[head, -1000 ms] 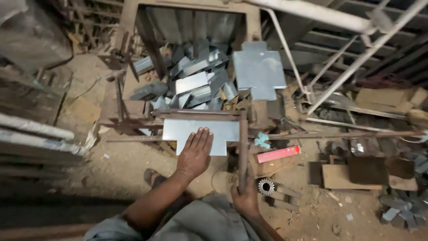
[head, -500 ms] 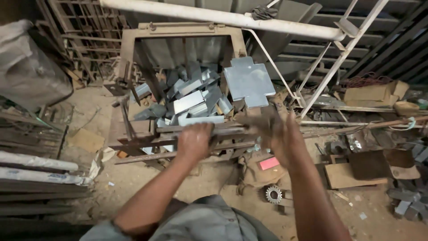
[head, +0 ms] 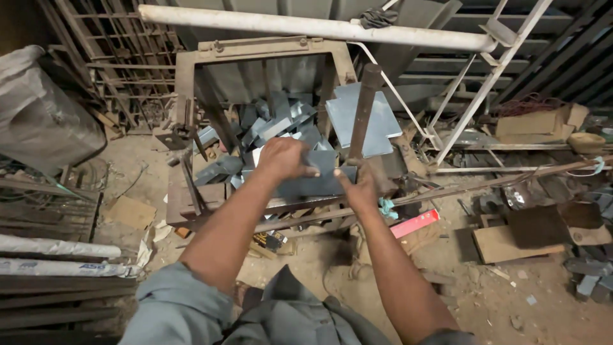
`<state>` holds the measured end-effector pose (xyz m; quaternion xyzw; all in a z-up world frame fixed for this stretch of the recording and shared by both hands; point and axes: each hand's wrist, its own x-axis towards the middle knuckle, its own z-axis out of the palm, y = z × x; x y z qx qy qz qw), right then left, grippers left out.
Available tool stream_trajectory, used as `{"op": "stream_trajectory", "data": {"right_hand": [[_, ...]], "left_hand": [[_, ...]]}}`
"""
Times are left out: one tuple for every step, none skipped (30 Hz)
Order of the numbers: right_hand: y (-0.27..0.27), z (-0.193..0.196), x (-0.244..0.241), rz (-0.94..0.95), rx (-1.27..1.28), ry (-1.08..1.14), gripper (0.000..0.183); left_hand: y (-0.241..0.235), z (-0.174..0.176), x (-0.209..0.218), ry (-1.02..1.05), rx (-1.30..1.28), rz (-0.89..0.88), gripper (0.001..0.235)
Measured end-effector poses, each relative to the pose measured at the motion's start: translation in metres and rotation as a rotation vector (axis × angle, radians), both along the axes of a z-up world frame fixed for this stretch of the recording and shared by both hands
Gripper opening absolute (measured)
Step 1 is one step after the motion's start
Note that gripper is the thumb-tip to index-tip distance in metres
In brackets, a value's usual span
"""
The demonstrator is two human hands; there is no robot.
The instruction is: The person bends sheet metal pieces into various shapes using a manual press and strikes them with a hammer. The person handles multiple pre-cut metal pieces, placing them into the press, manipulating a lever to bend the metal, and refining the shapes by striking them with a hammer before setting them aside on the machine.
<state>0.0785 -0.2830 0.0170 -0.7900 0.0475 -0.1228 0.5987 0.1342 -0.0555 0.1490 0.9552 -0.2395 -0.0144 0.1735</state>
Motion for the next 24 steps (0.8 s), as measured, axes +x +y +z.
{"op": "stream_trajectory", "data": {"right_hand": [[0.003, 0.003, -0.004, 0.027, 0.005, 0.043, 0.043], [0.004, 0.005, -0.008, 0.054, 0.011, 0.086, 0.044], [0.003, 0.006, -0.017, 0.062, 0.024, 0.135, 0.039], [0.002, 0.006, -0.031, 0.069, 0.038, 0.184, 0.035], [0.001, 0.009, -0.042, 0.086, 0.049, 0.226, 0.032], [0.001, 0.013, -0.059, 0.087, 0.002, 0.155, 0.032], [0.003, 0.018, -0.080, 0.092, -0.042, 0.087, 0.032], [0.010, 0.026, -0.107, 0.149, 0.035, 0.053, 0.029], [0.020, 0.037, -0.126, 0.208, 0.115, 0.022, 0.028], [0.027, 0.052, -0.141, 0.261, 0.093, 0.017, 0.028], [0.030, 0.071, -0.159, 0.310, 0.072, 0.016, 0.029], [0.029, 0.091, -0.166, 0.371, -0.115, -0.143, 0.033], [0.027, 0.110, -0.169, 0.426, -0.301, -0.303, 0.037], [0.027, 0.125, -0.170, 0.478, -0.486, -0.464, 0.041], [0.031, 0.135, -0.168, 0.510, -0.552, -0.470, 0.045], [0.036, 0.140, -0.167, 0.542, -0.617, -0.477, 0.048], [0.042, 0.140, -0.166, 0.573, -0.682, -0.491, 0.052], [0.050, 0.134, -0.164, 0.585, -0.696, -0.484, 0.051], [0.059, 0.124, -0.158, 0.593, -0.712, -0.477, 0.050], [0.067, 0.111, -0.151, 0.601, -0.727, -0.471, 0.049], [0.075, 0.097, -0.147, 0.612, -0.745, -0.440, 0.048], [0.083, 0.082, -0.145, 0.623, -0.762, -0.409, 0.048], [0.085, 0.070, -0.146, 0.638, -0.777, -0.375, 0.048], [0.083, 0.059, -0.148, 0.629, -0.769, -0.394, 0.047]], "left_hand": [[0.001, 0.000, 0.001, 0.019, -0.006, -0.022, 0.055], [0.004, 0.002, 0.001, 0.053, -0.005, -0.040, 0.055], [0.005, 0.004, 0.001, 0.088, -0.005, -0.063, 0.055], [0.007, 0.007, -0.001, 0.124, -0.004, -0.086, 0.056], [0.010, 0.011, -0.004, 0.150, -0.023, -0.117, 0.055], [0.013, 0.015, -0.012, 0.177, -0.042, -0.148, 0.054], [0.019, 0.018, -0.021, 0.206, -0.059, -0.175, 0.054], [0.026, 0.021, -0.031, 0.165, -0.070, -0.239, 0.049], [0.034, 0.023, -0.043, 0.127, -0.078, -0.300, 0.045], [0.041, 0.024, -0.055, 0.089, -0.086, -0.362, 0.041], [0.048, 0.024, -0.069, 0.018, -0.153, -0.354, 0.035], [0.055, 0.023, -0.084, -0.053, -0.219, -0.345, 0.030], [0.061, 0.023, -0.097, -0.124, -0.283, -0.338, 0.027], [0.066, 0.022, -0.107, -0.251, -0.363, -0.302, 0.025], [0.073, 0.019, -0.118, -0.384, -0.441, -0.262, 0.027], [0.077, 0.014, -0.130, -0.518, -0.518, -0.221, 0.033], [0.076, 0.003, -0.142, -0.539, -0.490, -0.017, 0.042], [0.070, -0.012, -0.157, -0.558, -0.460, 0.187, 0.052], [0.067, -0.030, -0.170, -0.577, -0.430, 0.387, 0.062], [0.064, -0.052, -0.182, -0.479, -0.562, 0.506, 0.072], [0.061, -0.076, -0.193, -0.372, -0.695, 0.617, 0.084], [0.058, -0.101, -0.206, -0.202, -0.887, 0.665, 0.084], [0.057, -0.125, -0.223, -0.022, -1.071, 0.711, 0.084], [0.055, -0.145, -0.238, 0.250, -1.135, 0.703, 0.068]]}}
